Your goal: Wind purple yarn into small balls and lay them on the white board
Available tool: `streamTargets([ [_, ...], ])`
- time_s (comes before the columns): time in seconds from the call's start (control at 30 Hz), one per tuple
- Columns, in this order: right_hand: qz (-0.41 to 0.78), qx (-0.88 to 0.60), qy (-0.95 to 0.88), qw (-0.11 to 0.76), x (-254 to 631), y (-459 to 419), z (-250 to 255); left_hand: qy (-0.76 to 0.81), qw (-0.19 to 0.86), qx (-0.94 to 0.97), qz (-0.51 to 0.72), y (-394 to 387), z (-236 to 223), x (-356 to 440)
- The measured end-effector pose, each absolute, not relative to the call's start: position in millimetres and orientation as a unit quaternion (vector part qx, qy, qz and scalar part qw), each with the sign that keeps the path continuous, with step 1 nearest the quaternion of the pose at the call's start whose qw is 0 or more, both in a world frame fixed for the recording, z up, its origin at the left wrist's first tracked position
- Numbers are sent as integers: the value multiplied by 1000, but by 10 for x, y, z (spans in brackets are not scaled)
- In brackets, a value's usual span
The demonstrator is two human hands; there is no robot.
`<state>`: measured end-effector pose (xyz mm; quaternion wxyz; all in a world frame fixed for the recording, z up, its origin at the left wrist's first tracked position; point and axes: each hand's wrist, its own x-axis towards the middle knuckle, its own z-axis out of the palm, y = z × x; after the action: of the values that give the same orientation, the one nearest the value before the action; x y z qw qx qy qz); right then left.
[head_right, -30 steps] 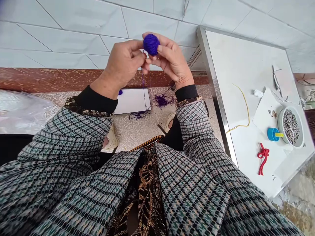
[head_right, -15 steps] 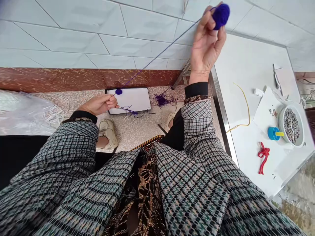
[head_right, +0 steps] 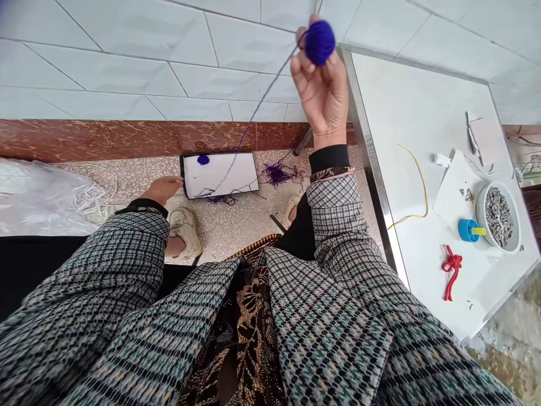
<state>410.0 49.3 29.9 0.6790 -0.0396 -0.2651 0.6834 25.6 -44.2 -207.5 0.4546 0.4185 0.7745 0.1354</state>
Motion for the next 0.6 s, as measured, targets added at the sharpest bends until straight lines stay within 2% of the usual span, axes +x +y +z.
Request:
streamTargets([
  [0.13,640,-207,-433,600,3990,424,224,763,443,435,178,-195,-1708,578],
  [0.23,619,-273,-465,570,3875,315,284,722,439,476,243,3,-1266,907],
  [0.4,608,-388,-469,510,3729,251,371,554,453,567,407,238,-362,1535],
  [0.47,598,-459,-456,473,3686,230,399,487,486,596,414,269,-52,1750],
  [0.6,594,-506,-443,442,3607,178,435,518,467,608,379,241,268,1941],
])
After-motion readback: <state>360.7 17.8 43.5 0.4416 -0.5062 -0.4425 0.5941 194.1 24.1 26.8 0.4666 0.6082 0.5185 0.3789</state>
